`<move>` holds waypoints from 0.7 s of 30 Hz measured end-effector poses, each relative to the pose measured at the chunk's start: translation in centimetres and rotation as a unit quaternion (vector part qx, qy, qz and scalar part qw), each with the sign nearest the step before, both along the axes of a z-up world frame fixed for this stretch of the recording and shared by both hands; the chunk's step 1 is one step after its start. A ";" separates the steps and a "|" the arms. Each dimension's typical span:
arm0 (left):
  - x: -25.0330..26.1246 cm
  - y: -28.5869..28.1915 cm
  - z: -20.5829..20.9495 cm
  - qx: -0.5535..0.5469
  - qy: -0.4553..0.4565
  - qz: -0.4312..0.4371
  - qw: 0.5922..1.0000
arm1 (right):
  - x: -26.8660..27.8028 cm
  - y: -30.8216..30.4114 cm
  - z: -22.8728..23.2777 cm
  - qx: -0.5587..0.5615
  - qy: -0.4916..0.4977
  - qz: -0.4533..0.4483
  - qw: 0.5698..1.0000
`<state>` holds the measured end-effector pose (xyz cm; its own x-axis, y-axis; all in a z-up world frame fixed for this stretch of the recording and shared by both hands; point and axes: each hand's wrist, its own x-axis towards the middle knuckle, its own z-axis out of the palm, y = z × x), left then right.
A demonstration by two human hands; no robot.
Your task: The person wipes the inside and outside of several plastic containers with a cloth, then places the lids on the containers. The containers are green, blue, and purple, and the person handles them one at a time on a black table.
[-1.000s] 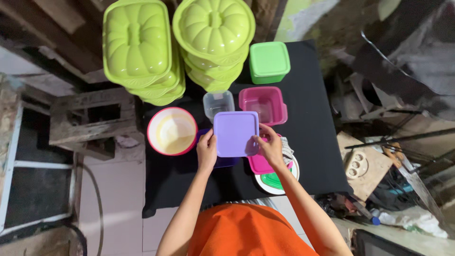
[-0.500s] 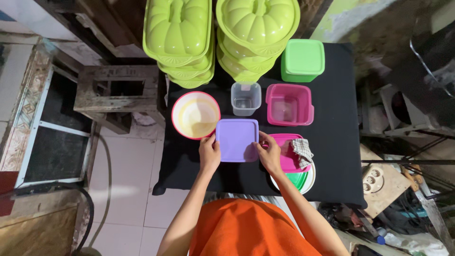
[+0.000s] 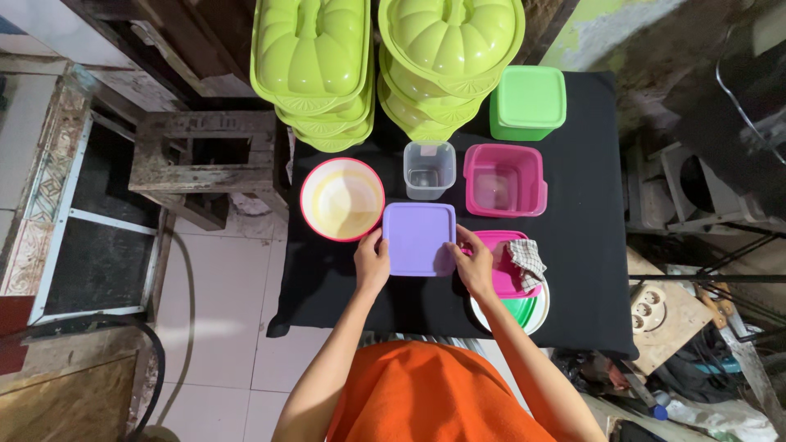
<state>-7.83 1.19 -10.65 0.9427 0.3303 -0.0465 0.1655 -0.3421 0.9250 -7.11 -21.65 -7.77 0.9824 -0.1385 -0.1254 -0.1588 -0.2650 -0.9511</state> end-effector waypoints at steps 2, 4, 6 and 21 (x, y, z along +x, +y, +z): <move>0.1 -0.6 -0.6 -0.006 0.018 -0.009 1.000 | 0.0 -0.7 0.4 -0.017 0.008 -0.004 1.000; 0.3 -1.1 -1.3 -0.019 0.026 -0.017 0.999 | -0.1 -1.6 0.6 -0.057 0.027 -0.007 0.998; 0.6 -1.3 -2.0 -0.039 0.022 -0.023 0.999 | 0.0 -2.1 0.5 -0.055 0.047 -0.005 0.997; -2.5 0.9 -2.3 -0.243 0.081 -0.114 0.960 | -1.7 -4.6 2.3 0.161 0.143 0.106 0.971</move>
<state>-10.30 2.06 -12.92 0.9554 0.0188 -0.2947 0.2924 0.0781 0.9531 -8.82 -26.22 -5.50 0.9034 0.1550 -0.3997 -0.4022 -0.0166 -0.9154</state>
